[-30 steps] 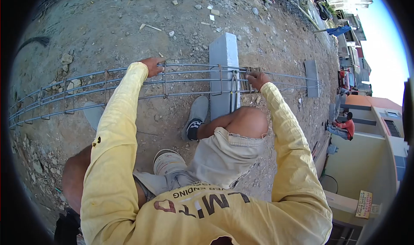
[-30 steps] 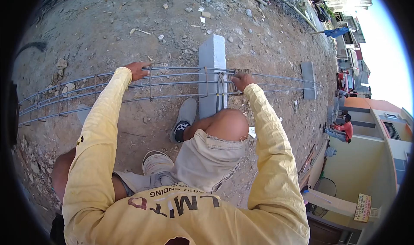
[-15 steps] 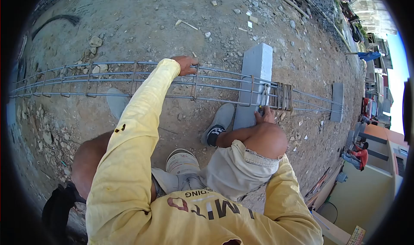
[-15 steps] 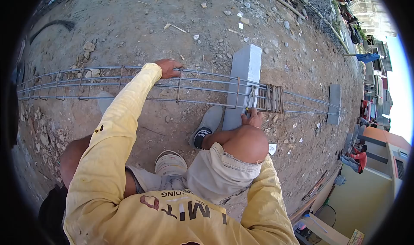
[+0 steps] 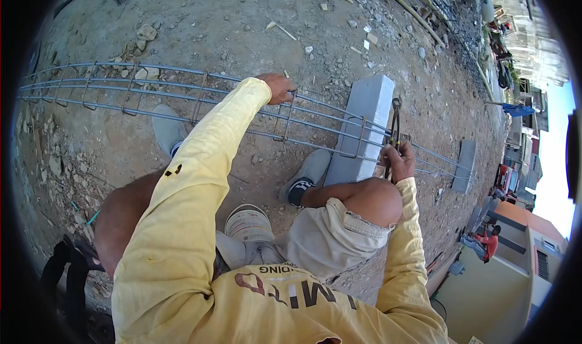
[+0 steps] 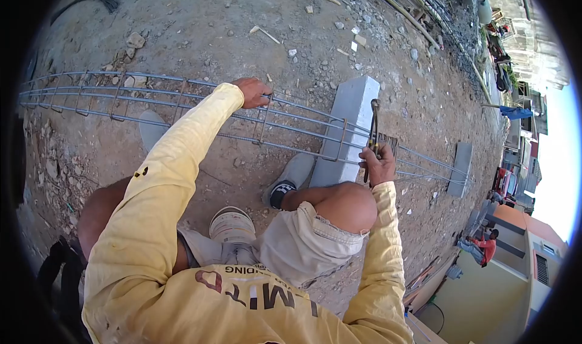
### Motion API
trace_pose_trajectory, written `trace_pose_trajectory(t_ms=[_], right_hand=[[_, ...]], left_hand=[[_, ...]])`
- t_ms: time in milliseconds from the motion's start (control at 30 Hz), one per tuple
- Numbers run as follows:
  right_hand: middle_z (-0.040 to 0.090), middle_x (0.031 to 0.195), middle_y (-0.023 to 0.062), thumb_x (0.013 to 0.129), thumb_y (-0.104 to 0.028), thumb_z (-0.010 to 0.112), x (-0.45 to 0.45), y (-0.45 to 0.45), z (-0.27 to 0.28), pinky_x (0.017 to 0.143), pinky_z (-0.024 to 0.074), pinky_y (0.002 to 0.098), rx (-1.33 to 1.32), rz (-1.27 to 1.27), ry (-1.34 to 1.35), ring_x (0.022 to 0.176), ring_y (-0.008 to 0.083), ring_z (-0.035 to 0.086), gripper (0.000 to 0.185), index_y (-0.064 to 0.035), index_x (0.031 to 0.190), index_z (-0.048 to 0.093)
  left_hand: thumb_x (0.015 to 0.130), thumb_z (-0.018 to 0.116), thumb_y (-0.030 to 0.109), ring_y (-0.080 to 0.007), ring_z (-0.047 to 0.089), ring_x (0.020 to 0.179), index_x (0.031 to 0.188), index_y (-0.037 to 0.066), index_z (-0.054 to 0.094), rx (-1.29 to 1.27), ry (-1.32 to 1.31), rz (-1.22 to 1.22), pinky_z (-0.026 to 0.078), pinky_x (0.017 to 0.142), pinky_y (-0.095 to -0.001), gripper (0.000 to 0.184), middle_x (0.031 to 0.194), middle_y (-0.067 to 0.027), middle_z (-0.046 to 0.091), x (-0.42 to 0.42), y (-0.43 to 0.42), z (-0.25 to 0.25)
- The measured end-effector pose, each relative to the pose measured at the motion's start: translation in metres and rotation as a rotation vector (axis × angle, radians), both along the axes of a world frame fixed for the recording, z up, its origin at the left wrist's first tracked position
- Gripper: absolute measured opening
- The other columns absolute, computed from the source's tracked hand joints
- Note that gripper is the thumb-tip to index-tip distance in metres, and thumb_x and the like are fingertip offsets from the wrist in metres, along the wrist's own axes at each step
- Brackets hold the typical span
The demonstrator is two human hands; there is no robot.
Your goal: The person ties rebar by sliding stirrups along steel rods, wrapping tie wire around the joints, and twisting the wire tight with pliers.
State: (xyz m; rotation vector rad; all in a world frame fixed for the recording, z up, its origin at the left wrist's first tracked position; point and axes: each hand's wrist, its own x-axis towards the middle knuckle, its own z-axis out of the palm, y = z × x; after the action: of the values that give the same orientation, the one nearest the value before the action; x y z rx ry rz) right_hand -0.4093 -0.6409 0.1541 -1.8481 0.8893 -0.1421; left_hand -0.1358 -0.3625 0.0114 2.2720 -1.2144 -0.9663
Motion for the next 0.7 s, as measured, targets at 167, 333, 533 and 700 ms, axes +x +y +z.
trace_pose_trajectory(t_ms=[167, 333, 533, 700], right_hand=[[0.061, 0.076, 0.0010, 0.087, -0.011, 0.067, 0.086, 0.000, 0.032, 0.055, 0.0510, 0.0268, -0.112, 0.512, 0.181, 0.068, 0.0143, 0.064, 0.017, -0.0067, 0.093, 0.052], [0.065, 0.096, 0.0044, 0.084, -0.015, 0.066, 0.161, 0.032, 0.040, 0.085, 0.0480, 0.0457, -0.818, 1.048, 0.466, 0.095, 0.0291, 0.063, 0.019, -0.0160, 0.100, 0.056], [0.053, 0.134, 0.0058, 0.088, -0.014, 0.056, 0.216, 0.059, 0.023, 0.113, 0.0179, 0.0611, -1.439, 1.482, 0.514, 0.136, 0.0301, 0.035, 0.034, -0.0314, 0.117, 0.060], [0.046, 0.143, 0.0025, 0.090, -0.018, 0.054, 0.252, 0.077, 0.025, 0.116, 0.0086, 0.0607, -1.523, 1.711, 0.614, 0.144, 0.0280, 0.020, 0.034, -0.0355, 0.118, 0.061]], left_hand=[[0.090, 0.056, 0.040, -0.0388, 0.060, 0.104, 0.106, 0.011, 0.066, 0.001, 0.025, 0.054, 0.045, 0.090, -0.0493, 0.034, 0.108, -0.0184, 0.066, -0.003, 0.004, 0.003], [0.089, 0.056, 0.040, -0.0373, 0.060, 0.106, 0.112, 0.016, 0.066, 0.020, 0.040, 0.074, 0.045, 0.092, -0.0485, 0.035, 0.112, -0.0158, 0.066, -0.003, 0.006, 0.007], [0.087, 0.057, 0.041, -0.0364, 0.059, 0.110, 0.120, 0.021, 0.064, 0.019, 0.040, 0.088, 0.045, 0.096, -0.0473, 0.039, 0.117, -0.0146, 0.064, -0.003, 0.008, 0.002], [0.087, 0.057, 0.041, -0.0350, 0.059, 0.111, 0.121, 0.020, 0.064, -0.001, 0.031, 0.111, 0.045, 0.096, -0.0468, 0.040, 0.118, -0.0145, 0.064, -0.003, 0.009, -0.004]])
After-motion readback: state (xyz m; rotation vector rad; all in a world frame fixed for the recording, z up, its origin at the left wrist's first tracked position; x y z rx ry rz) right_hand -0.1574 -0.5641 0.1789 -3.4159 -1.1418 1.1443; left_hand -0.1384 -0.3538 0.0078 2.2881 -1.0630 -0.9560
